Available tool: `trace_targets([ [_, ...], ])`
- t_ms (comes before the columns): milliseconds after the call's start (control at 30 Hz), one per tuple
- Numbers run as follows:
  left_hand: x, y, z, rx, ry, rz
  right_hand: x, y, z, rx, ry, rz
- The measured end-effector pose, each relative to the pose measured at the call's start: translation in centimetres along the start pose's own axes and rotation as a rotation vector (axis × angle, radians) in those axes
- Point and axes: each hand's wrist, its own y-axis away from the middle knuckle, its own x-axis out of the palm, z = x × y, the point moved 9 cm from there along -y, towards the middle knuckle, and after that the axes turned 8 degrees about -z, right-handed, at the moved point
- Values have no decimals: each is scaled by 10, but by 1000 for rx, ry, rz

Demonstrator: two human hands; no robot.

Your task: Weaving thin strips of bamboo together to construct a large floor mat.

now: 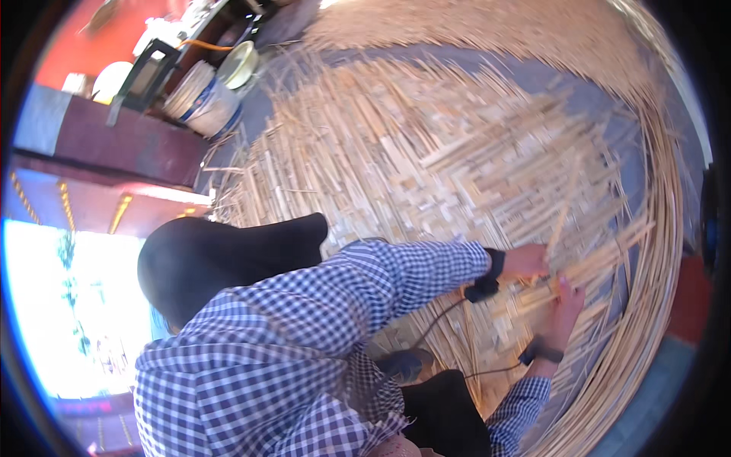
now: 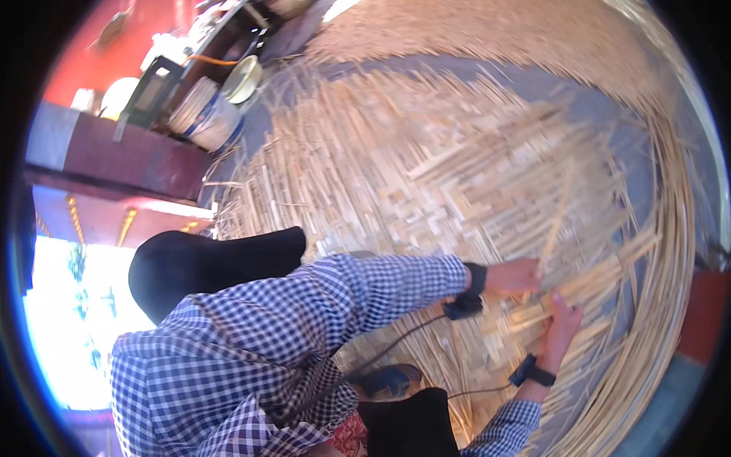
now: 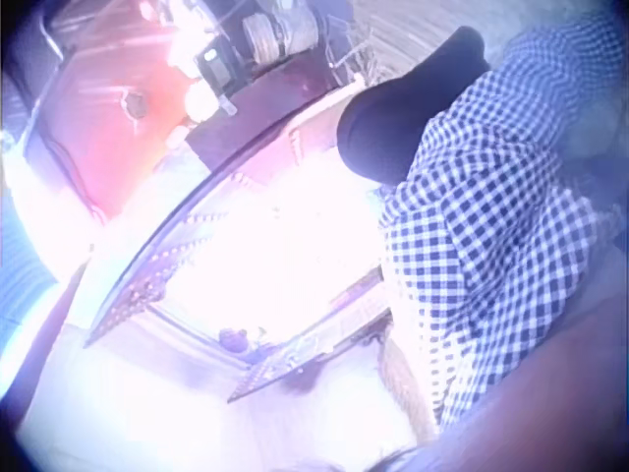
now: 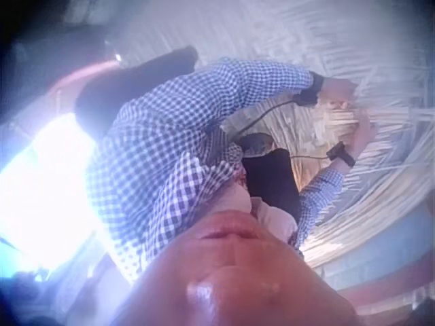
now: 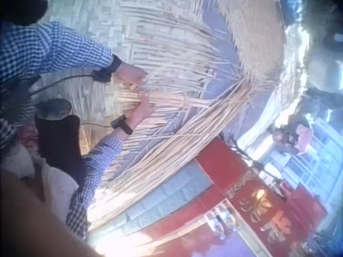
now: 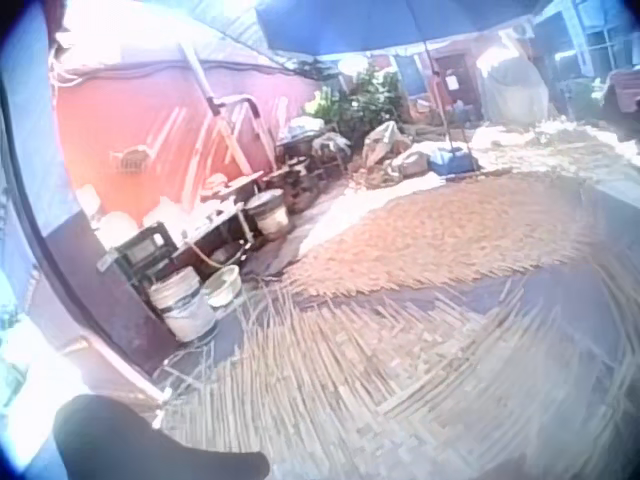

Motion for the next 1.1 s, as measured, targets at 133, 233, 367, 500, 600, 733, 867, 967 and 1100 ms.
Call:
trace_targets([
  [133, -24, -2, -8, 100, -205, -211, 22, 27, 3, -277, 231, 106],
  [233, -23, -3, 1, 18, -336, -201, 43, 68, 6, -308, 572, 130],
  [367, 5, -8, -19, 389, -683, 79, 44, 82, 24, -577, 498, 45],
  [500, 5, -12, -25, 287, -892, -94, 26, 55, 30, -576, 783, -10],
  [600, -41, -19, 5, 226, -954, -73, 68, 52, 40, -522, 419, 122],
  [733, -27, -24, -20, 180, -424, 10, -14, 46, 51, -841, 661, -275],
  [867, -62, 25, -30, 389, -845, -245, -41, 34, -1, -584, 1177, 19],
  [967, -81, 74, -8, 416, -1127, -298, -25, 35, 1, -600, 1219, 122],
  [1100, -84, 91, 27, 291, -1299, -140, -18, 35, -3, -554, 1396, 57],
])
